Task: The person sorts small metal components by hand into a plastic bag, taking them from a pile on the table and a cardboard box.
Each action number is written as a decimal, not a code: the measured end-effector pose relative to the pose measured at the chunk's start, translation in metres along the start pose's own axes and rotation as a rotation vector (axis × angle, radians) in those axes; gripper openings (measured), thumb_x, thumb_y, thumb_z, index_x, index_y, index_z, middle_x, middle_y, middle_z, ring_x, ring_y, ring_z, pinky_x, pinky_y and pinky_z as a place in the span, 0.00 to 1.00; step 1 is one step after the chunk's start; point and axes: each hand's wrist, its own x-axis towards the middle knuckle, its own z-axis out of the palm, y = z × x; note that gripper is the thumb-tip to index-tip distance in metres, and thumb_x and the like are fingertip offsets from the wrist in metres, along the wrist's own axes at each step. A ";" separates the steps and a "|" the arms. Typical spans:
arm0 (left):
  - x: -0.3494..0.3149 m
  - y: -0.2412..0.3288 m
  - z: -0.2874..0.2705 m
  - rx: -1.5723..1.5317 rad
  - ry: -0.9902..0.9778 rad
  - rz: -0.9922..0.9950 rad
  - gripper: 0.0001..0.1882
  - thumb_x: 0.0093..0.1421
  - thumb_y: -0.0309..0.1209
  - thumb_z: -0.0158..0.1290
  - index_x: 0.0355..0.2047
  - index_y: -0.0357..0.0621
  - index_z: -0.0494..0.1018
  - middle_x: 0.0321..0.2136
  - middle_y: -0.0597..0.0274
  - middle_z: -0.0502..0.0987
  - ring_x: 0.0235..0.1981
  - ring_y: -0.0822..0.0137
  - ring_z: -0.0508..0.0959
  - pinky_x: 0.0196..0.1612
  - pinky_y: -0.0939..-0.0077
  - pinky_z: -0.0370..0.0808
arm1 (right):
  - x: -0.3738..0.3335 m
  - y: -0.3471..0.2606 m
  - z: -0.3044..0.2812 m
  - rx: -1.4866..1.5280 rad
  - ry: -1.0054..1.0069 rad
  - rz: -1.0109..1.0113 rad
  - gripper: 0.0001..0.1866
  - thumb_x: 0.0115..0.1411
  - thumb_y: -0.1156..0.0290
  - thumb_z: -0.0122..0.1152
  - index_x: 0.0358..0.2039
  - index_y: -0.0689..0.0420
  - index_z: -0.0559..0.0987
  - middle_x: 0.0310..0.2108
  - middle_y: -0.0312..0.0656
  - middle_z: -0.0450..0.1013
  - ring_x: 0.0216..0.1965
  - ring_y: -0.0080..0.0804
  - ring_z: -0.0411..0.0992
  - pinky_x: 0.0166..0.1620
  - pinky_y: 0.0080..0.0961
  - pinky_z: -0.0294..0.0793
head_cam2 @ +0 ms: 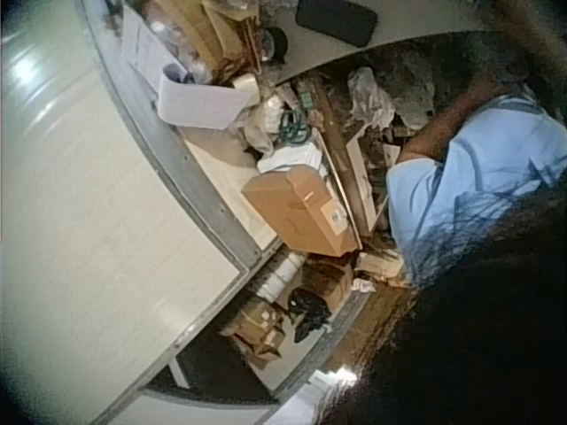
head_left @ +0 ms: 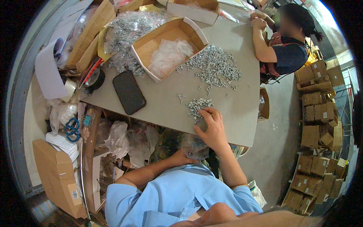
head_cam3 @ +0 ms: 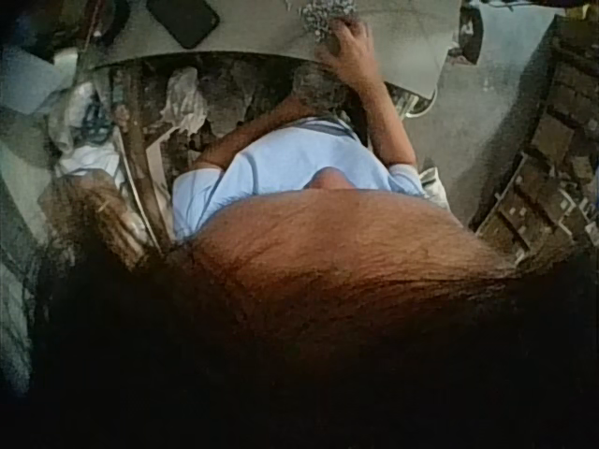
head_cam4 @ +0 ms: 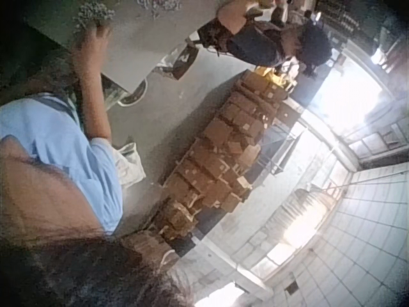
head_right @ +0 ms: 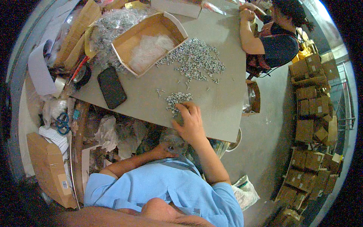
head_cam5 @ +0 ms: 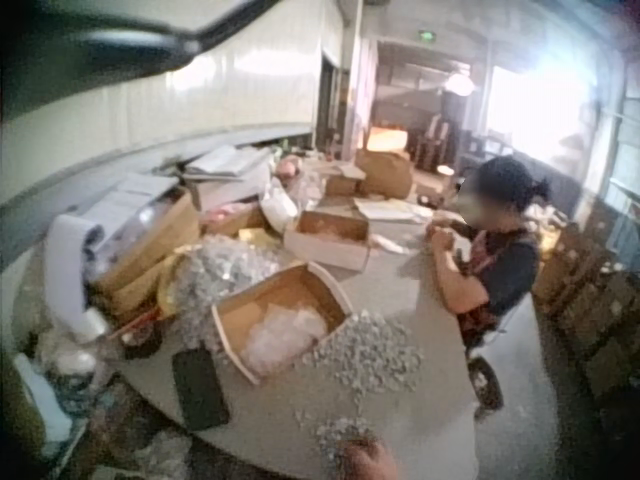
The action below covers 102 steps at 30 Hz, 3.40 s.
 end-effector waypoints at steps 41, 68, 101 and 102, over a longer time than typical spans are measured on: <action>0.002 -0.017 0.010 0.041 0.146 0.084 0.29 0.45 0.44 0.66 0.43 0.39 0.73 0.39 0.52 0.77 0.41 0.61 0.76 0.46 0.69 0.72 | -0.029 0.015 -0.016 -0.015 0.015 0.149 0.08 0.50 0.73 0.60 0.33 0.59 0.76 0.36 0.49 0.70 0.38 0.49 0.70 0.41 0.37 0.72; 0.040 -0.069 0.013 0.086 0.170 0.295 0.22 0.48 0.37 0.64 0.42 0.44 0.70 0.37 0.60 0.73 0.39 0.66 0.71 0.44 0.69 0.69 | -0.036 0.000 -0.029 0.274 -0.284 0.053 0.08 0.49 0.75 0.61 0.32 0.58 0.77 0.32 0.43 0.70 0.30 0.39 0.72 0.32 0.28 0.73; -0.048 0.091 -0.047 0.203 0.411 0.659 0.12 0.50 0.28 0.62 0.33 0.38 0.74 0.36 0.54 0.76 0.38 0.63 0.76 0.43 0.72 0.71 | -0.039 -0.029 -0.033 0.365 -0.045 -0.288 0.08 0.47 0.72 0.64 0.30 0.54 0.76 0.30 0.42 0.72 0.32 0.41 0.72 0.34 0.35 0.73; -0.045 0.091 -0.046 0.244 0.431 0.688 0.10 0.50 0.27 0.61 0.32 0.37 0.74 0.35 0.54 0.77 0.36 0.63 0.76 0.42 0.73 0.72 | -0.039 -0.027 -0.033 0.353 0.009 -0.305 0.09 0.48 0.72 0.65 0.31 0.54 0.77 0.25 0.41 0.72 0.30 0.40 0.72 0.32 0.35 0.73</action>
